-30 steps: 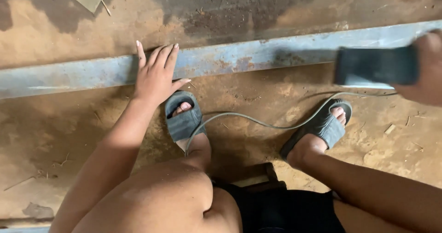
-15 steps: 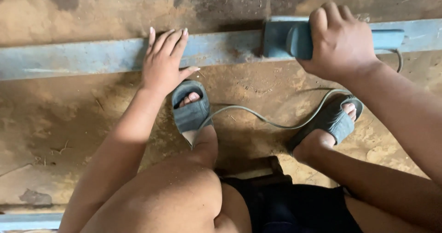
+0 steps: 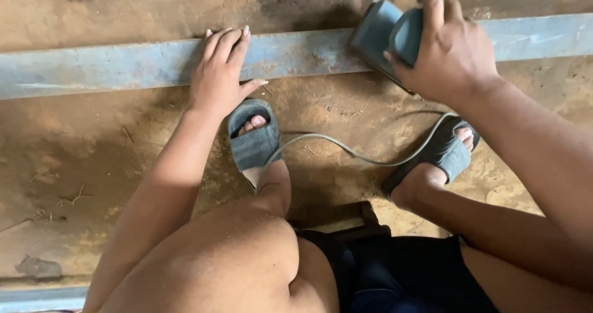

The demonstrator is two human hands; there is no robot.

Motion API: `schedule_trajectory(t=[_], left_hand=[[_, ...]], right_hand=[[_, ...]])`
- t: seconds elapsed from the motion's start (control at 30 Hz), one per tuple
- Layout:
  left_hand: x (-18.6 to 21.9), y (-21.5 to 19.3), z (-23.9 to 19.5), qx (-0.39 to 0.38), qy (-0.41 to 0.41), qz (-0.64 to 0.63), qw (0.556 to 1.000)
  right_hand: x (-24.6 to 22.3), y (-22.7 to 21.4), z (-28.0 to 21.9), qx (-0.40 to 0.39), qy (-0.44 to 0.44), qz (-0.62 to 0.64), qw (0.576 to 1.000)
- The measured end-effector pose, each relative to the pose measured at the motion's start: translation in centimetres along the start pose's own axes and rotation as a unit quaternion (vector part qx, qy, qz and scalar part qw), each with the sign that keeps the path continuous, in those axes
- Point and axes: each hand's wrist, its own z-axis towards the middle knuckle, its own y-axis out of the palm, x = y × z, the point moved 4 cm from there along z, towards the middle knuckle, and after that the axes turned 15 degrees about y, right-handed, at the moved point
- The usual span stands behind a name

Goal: Using an electric orbital sander to smooth a long wooden plank on the floor of a workshop.

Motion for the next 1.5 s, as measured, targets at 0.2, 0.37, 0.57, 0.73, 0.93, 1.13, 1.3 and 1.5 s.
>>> schedule_trajectory(t=[0.2,0.37,0.57,0.73,0.93,1.13,1.3,1.5], left_hand=[[0.5,0.0,-0.3,-0.001,-0.008,-0.005,1.0],[0.3,0.7,-0.1,-0.026,-0.022,-0.01,0.999],[0.2,0.6,-0.1,-0.009,-0.023,0.009,1.0],[0.4,0.7,-0.3,0.0,-0.025,-0.002,1.0],[0.4,0.6,-0.3,0.013,-0.012,-0.005,1.0],[0.8,0.1,-0.2,0.009,-0.02,-0.006,1.0],[0.5,0.8,-0.5,0.009,-0.027,0.004,1.0],[0.5,1.1,-0.5,0.014,-0.03,0.004,0.999]], right_hand=[[0.5,-1.1,-0.4,-0.065,0.04,0.044,0.996],[3.5,1.9,1.3,0.036,0.022,0.017,0.999],[2.1,1.5,1.1,0.122,-0.045,0.15,0.98],[4.0,3.5,3.3,0.187,0.002,0.133,0.973],[2.8,3.5,2.2,0.137,0.017,0.148,0.979],[2.4,2.6,1.0,0.078,0.053,0.18,0.979],[4.3,3.8,1.4,0.128,0.053,0.206,0.969],[2.6,2.2,-0.5,0.061,0.119,0.228,0.964]])
